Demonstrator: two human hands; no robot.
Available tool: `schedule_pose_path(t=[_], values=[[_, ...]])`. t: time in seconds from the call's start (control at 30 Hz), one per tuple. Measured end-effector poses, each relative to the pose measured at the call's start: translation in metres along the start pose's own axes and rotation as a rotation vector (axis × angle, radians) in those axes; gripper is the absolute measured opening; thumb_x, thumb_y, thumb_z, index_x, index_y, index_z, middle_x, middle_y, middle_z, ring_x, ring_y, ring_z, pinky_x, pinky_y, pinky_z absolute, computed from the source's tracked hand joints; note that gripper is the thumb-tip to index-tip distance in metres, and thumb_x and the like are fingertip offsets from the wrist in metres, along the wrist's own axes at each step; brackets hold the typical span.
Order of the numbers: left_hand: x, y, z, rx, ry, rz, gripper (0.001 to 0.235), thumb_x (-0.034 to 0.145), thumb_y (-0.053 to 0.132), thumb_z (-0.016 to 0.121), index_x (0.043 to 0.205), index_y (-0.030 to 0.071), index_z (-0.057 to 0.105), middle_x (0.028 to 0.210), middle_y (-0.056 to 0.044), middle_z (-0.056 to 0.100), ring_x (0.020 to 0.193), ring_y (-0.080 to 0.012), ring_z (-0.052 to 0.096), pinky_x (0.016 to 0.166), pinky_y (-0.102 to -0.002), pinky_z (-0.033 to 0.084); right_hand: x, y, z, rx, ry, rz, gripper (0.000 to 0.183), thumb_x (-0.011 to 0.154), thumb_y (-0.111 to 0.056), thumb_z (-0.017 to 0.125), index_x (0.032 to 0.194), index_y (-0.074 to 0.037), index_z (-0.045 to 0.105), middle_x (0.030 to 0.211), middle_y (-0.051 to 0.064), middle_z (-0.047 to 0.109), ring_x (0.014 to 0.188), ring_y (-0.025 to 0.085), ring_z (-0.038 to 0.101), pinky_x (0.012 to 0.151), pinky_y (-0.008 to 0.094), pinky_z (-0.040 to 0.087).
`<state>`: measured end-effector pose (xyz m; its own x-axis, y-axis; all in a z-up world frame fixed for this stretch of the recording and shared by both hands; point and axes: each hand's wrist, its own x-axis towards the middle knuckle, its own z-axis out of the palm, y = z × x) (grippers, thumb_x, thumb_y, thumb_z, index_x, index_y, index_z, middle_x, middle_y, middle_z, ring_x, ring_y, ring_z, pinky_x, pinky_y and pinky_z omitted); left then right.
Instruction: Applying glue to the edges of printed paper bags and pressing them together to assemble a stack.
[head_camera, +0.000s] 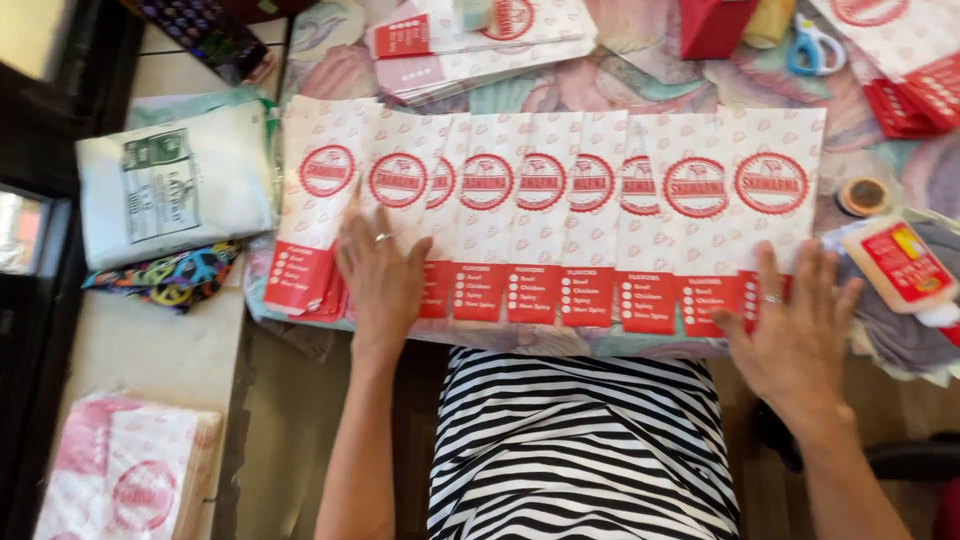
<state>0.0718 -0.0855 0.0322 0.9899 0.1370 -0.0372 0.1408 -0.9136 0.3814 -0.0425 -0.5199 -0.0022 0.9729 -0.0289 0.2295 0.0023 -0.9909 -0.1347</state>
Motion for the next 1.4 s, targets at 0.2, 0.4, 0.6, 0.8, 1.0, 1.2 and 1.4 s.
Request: schedule_pose_path(t=[0.2,0.4,0.6,0.8,1.0,1.2,1.4], values=[[-0.006,0.020,0.035,0.153,0.023,-0.050,0.085,0.101,0.070,0.036,0.161,0.011,0.030,0.161,-0.036,0.018,0.153,-0.0521,0.008,0.119,-0.069,0.003,0.007,-0.067,-0.003,0.008,0.103,0.042,0.095,0.096,-0.073,0.043,0.158,0.000,0.049,0.154,0.047,0.035,0.142,0.069,0.028,0.118,0.073,0.019],[-0.018,0.084,0.023,0.237,-0.076,-0.059,0.089,0.097,0.071,0.045,0.159,0.009,0.032,0.156,-0.036,0.032,0.146,-0.0566,0.025,0.109,-0.066,0.029,0.016,-0.106,-0.023,0.276,-0.039,-0.024,0.090,0.094,-0.066,0.052,0.161,-0.006,0.038,0.163,0.036,0.022,0.141,0.065,0.028,0.115,0.069,0.028],[-0.004,0.062,0.003,0.142,-0.097,0.026,0.107,0.082,0.068,0.072,0.158,0.003,0.034,0.143,-0.030,0.043,0.133,-0.0486,0.041,0.100,-0.066,0.038,0.040,-0.039,0.026,0.074,0.304,-0.067,0.085,0.096,-0.065,0.064,0.137,0.009,0.064,0.132,0.024,0.054,0.116,0.042,0.051,0.105,0.052,0.040],[0.009,0.062,0.003,0.113,-0.001,-0.086,0.115,0.079,0.074,0.073,0.153,-0.005,0.036,0.128,-0.027,0.044,0.121,-0.0453,0.044,0.090,-0.065,0.046,0.063,-0.084,0.047,0.267,0.294,-0.118,0.094,0.087,-0.068,0.071,0.138,0.010,0.059,0.129,0.025,0.054,0.116,0.039,0.050,0.103,0.050,0.037],[0.025,0.070,0.005,0.087,0.007,-0.102,0.103,0.084,0.062,0.077,0.144,-0.014,0.042,0.118,-0.023,0.042,0.115,-0.0423,0.046,0.084,-0.060,0.053,0.085,-0.120,0.028,0.551,0.027,-0.014,0.084,0.086,-0.034,0.087,0.146,0.012,0.050,0.132,0.028,0.055,0.121,0.038,0.053,0.099,0.043,0.048],[0.029,0.077,0.044,-0.189,-0.015,-0.005,0.100,0.079,0.053,0.084,0.136,-0.020,0.045,0.116,-0.023,0.040,0.116,-0.0481,0.050,0.082,-0.061,0.055,0.097,-0.138,0.017,0.931,-0.186,0.128,0.092,0.081,-0.024,0.089,0.151,0.011,0.040,0.135,0.032,0.055,0.116,0.040,0.064,0.088,0.037,0.061],[0.025,0.070,0.024,-0.380,-0.110,0.008,0.082,0.089,0.047,0.079,0.136,-0.014,0.050,0.120,-0.031,0.046,0.121,-0.0474,0.053,0.095,-0.053,0.052,0.098,-0.120,0.033,1.224,-0.207,0.280,0.089,0.084,-0.013,0.086,0.150,0.017,0.034,0.130,0.029,0.058,0.110,0.029,0.066,0.093,0.033,0.060]])
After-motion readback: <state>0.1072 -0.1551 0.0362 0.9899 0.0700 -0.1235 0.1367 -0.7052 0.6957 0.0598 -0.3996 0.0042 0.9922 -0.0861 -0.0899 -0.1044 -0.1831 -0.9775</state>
